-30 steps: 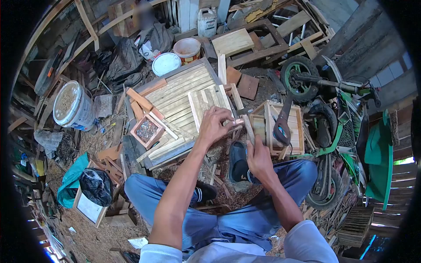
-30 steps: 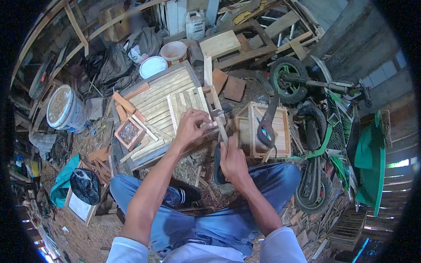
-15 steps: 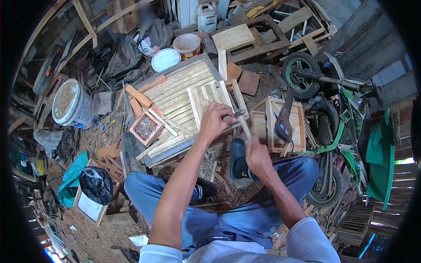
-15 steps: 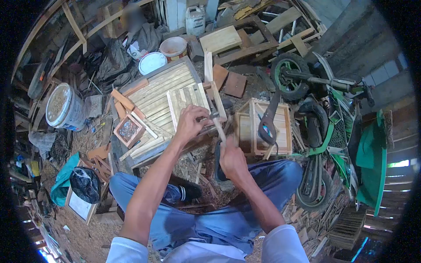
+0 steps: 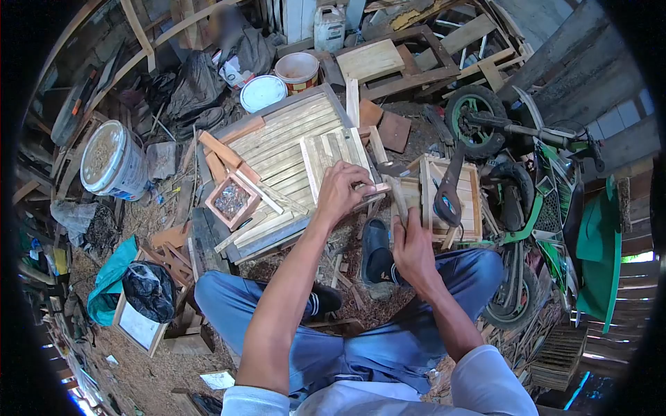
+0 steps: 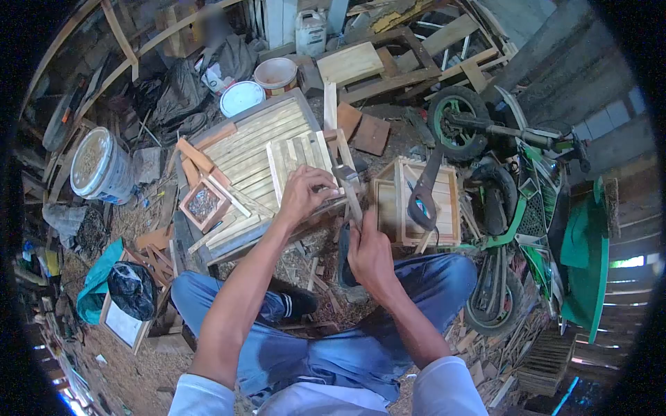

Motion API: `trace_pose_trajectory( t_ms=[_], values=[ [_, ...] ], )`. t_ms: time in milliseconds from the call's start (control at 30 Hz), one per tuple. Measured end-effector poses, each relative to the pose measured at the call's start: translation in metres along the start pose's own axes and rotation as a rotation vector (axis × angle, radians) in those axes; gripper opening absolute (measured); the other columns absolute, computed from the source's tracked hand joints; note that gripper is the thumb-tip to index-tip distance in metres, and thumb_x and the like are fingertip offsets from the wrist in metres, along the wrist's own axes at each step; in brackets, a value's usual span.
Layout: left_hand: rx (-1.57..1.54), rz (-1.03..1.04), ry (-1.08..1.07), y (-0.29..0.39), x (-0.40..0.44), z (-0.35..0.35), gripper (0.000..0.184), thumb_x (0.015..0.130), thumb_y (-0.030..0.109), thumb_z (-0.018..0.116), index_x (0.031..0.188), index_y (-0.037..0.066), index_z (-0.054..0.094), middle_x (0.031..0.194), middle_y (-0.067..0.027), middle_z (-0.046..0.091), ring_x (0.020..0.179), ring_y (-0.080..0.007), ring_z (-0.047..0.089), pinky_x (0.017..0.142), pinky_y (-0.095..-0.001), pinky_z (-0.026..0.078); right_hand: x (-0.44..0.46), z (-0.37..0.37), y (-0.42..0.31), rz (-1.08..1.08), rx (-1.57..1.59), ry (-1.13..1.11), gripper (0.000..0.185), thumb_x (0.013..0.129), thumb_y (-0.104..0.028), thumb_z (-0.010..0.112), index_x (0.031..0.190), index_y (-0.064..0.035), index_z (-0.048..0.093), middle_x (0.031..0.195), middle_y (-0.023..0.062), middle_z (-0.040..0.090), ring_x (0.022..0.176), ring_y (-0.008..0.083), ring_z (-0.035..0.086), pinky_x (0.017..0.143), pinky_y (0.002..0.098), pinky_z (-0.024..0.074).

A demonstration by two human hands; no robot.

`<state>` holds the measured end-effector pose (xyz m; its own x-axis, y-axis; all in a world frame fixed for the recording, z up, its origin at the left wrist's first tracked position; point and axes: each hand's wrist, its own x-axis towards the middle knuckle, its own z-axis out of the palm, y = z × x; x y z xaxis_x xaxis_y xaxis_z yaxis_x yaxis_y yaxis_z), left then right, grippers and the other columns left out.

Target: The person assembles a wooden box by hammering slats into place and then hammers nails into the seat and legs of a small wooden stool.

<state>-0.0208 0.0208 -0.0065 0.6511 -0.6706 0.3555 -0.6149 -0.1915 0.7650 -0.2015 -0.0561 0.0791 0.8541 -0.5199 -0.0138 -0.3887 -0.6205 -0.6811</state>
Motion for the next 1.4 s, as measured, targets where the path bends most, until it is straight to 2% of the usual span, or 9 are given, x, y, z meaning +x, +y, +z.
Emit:
trace_pose_trajectory(
  t_ms=[67, 300, 500, 600, 700, 900, 1000, 1133, 1400],
  values=[
    [0.033, -0.003, 0.002, -0.001, 0.002, 0.000, 0.013, 0.070, 0.017, 0.080, 0.080, 0.010, 0.075, 0.095, 0.0017, 0.072, 0.094, -0.0227, 0.058, 0.087, -0.0382, 0.041, 0.003, 0.014, 0.030, 0.015, -0.144, -0.073, 0.020, 0.097, -0.016, 0.049, 0.101, 0.0016, 0.040, 0.066, 0.0351, 0.056, 0.069, 0.0557, 0.055, 0.064, 0.0653, 0.0390],
    [0.013, -0.006, -0.007, 0.000, 0.000, -0.001, 0.017, 0.069, 0.020, 0.082, 0.080, 0.009, 0.075, 0.095, 0.0010, 0.072, 0.095, -0.0223, 0.058, 0.089, -0.0380, 0.041, 0.001, 0.002, 0.000, -0.020, 0.013, 0.057, 0.021, 0.097, -0.016, 0.050, 0.101, 0.0019, 0.040, 0.067, 0.0351, 0.056, 0.069, 0.0558, 0.056, 0.063, 0.0637, 0.0408],
    [0.021, -0.009, -0.019, 0.001, 0.001, -0.002, 0.020, 0.069, 0.021, 0.083, 0.083, 0.009, 0.075, 0.096, 0.0010, 0.072, 0.097, -0.0212, 0.058, 0.090, -0.0379, 0.040, 0.001, -0.003, 0.001, 0.038, -0.024, -0.043, 0.020, 0.098, -0.015, 0.050, 0.104, 0.0033, 0.043, 0.063, 0.0324, 0.054, 0.066, 0.0548, 0.054, 0.058, 0.0608, 0.0363],
    [0.027, -0.024, -0.029, 0.001, -0.001, 0.000, 0.020, 0.068, 0.021, 0.083, 0.083, 0.010, 0.076, 0.096, 0.0010, 0.072, 0.097, -0.0209, 0.058, 0.090, -0.0383, 0.040, 0.000, 0.011, 0.012, -0.104, -0.059, 0.113, 0.019, 0.098, -0.015, 0.049, 0.102, 0.0030, 0.044, 0.062, 0.0315, 0.055, 0.065, 0.0542, 0.054, 0.059, 0.0614, 0.0372],
    [0.025, -0.007, 0.003, 0.000, 0.005, -0.001, 0.017, 0.069, 0.020, 0.083, 0.082, 0.011, 0.076, 0.095, 0.0009, 0.072, 0.096, -0.0214, 0.058, 0.090, -0.0382, 0.041, 0.001, 0.015, 0.031, 0.002, -0.116, -0.058, 0.018, 0.098, -0.014, 0.050, 0.101, 0.0023, 0.043, 0.062, 0.0322, 0.054, 0.065, 0.0540, 0.055, 0.059, 0.0612, 0.0378],
    [0.000, -0.005, -0.016, 0.007, 0.001, -0.004, 0.014, 0.070, 0.018, 0.081, 0.079, 0.010, 0.076, 0.095, 0.0000, 0.072, 0.096, -0.0223, 0.058, 0.088, -0.0376, 0.041, 0.002, 0.005, 0.011, 0.106, -0.078, -0.114, 0.018, 0.097, -0.017, 0.049, 0.099, -0.0003, 0.041, 0.068, 0.0339, 0.057, 0.071, 0.0548, 0.057, 0.065, 0.0645, 0.0427],
    [0.042, 0.000, -0.024, 0.005, 0.004, -0.006, 0.016, 0.070, 0.020, 0.081, 0.080, 0.010, 0.076, 0.096, -0.0002, 0.072, 0.098, -0.0222, 0.058, 0.089, -0.0377, 0.041, 0.006, 0.011, 0.024, 0.017, -0.129, -0.044, 0.019, 0.097, -0.016, 0.050, 0.101, -0.0003, 0.040, 0.068, 0.0341, 0.057, 0.071, 0.0556, 0.056, 0.065, 0.0651, 0.0421],
    [-0.015, -0.025, -0.018, 0.004, 0.000, -0.004, 0.014, 0.069, 0.019, 0.081, 0.079, 0.010, 0.076, 0.095, -0.0005, 0.072, 0.098, -0.0225, 0.058, 0.089, -0.0379, 0.041, -0.002, -0.004, -0.010, 0.025, 0.033, 0.005, 0.020, 0.096, -0.016, 0.049, 0.104, -0.0001, 0.040, 0.071, 0.0356, 0.058, 0.073, 0.0571, 0.056, 0.068, 0.0660, 0.0418],
    [0.018, 0.041, -0.008, -0.001, -0.003, -0.002, 0.015, 0.068, 0.021, 0.082, 0.079, 0.011, 0.076, 0.095, 0.0013, 0.071, 0.097, -0.0214, 0.058, 0.088, -0.0388, 0.040, 0.008, 0.003, 0.012, 0.099, -0.064, -0.018, 0.022, 0.098, -0.019, 0.048, 0.105, 0.0007, 0.041, 0.074, 0.0371, 0.058, 0.076, 0.0565, 0.056, 0.070, 0.0658, 0.0398]
  ],
)
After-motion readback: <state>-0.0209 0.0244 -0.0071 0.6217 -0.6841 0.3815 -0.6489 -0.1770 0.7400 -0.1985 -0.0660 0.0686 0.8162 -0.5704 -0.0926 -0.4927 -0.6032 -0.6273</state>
